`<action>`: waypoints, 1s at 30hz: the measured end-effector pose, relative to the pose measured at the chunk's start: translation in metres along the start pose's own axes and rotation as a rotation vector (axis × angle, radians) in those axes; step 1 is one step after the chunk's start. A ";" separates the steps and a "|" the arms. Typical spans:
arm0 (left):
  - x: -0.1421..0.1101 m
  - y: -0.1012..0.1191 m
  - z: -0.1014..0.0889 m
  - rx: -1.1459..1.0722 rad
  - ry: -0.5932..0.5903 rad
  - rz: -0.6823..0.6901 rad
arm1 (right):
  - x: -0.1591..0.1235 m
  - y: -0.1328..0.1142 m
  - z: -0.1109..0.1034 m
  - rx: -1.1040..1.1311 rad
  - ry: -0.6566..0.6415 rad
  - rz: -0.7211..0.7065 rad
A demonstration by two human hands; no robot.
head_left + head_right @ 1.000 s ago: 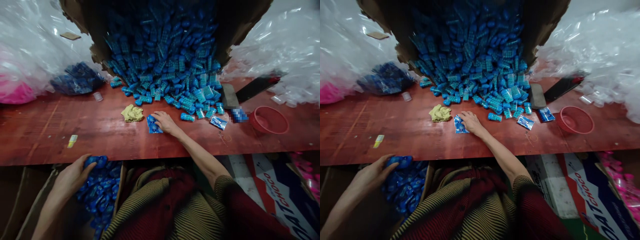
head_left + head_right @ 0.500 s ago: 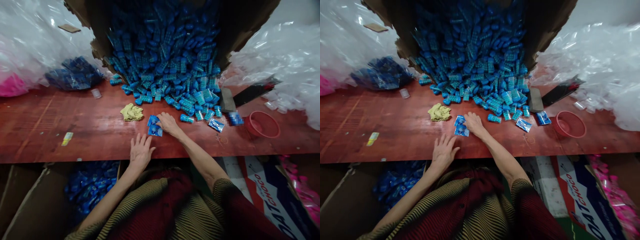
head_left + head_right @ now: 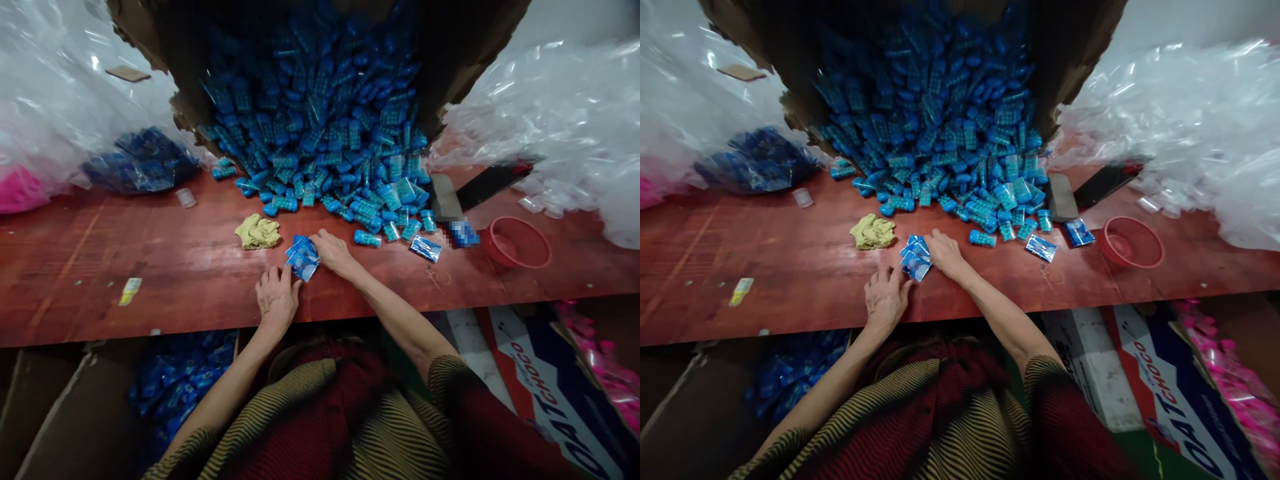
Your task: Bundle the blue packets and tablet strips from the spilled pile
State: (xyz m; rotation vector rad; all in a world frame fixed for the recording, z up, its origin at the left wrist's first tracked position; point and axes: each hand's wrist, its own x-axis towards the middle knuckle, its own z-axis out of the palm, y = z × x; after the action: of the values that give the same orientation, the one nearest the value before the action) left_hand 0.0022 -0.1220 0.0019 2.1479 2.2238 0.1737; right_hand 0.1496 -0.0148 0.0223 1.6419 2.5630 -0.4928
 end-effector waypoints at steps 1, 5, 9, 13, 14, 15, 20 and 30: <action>0.000 0.005 -0.002 0.011 -0.003 -0.035 | 0.004 0.001 -0.003 -0.013 0.010 0.002; -0.002 0.019 0.002 0.039 -0.027 -0.055 | 0.012 0.002 -0.006 -0.029 -0.002 -0.034; 0.000 0.020 0.015 0.033 0.008 -0.042 | 0.004 0.003 -0.003 0.023 -0.038 -0.056; 0.004 0.013 0.016 0.026 0.015 -0.059 | -0.003 0.003 -0.004 0.100 -0.071 -0.058; 0.005 0.011 0.015 0.014 0.006 -0.056 | -0.004 0.002 -0.004 0.109 -0.082 -0.049; 0.006 0.010 0.012 -0.002 -0.004 -0.051 | -0.005 0.001 -0.004 0.115 -0.092 -0.040; 0.011 0.007 0.003 -0.095 -0.027 -0.032 | -0.017 -0.005 0.002 0.122 -0.089 0.014; 0.025 0.005 0.005 -0.055 -0.069 0.083 | -0.015 0.002 -0.010 0.089 0.009 -0.069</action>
State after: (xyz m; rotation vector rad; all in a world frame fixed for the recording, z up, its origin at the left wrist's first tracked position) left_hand 0.0069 -0.0965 -0.0018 2.1839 2.0710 0.1596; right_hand 0.1596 -0.0243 0.0346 1.5893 2.6480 -0.6141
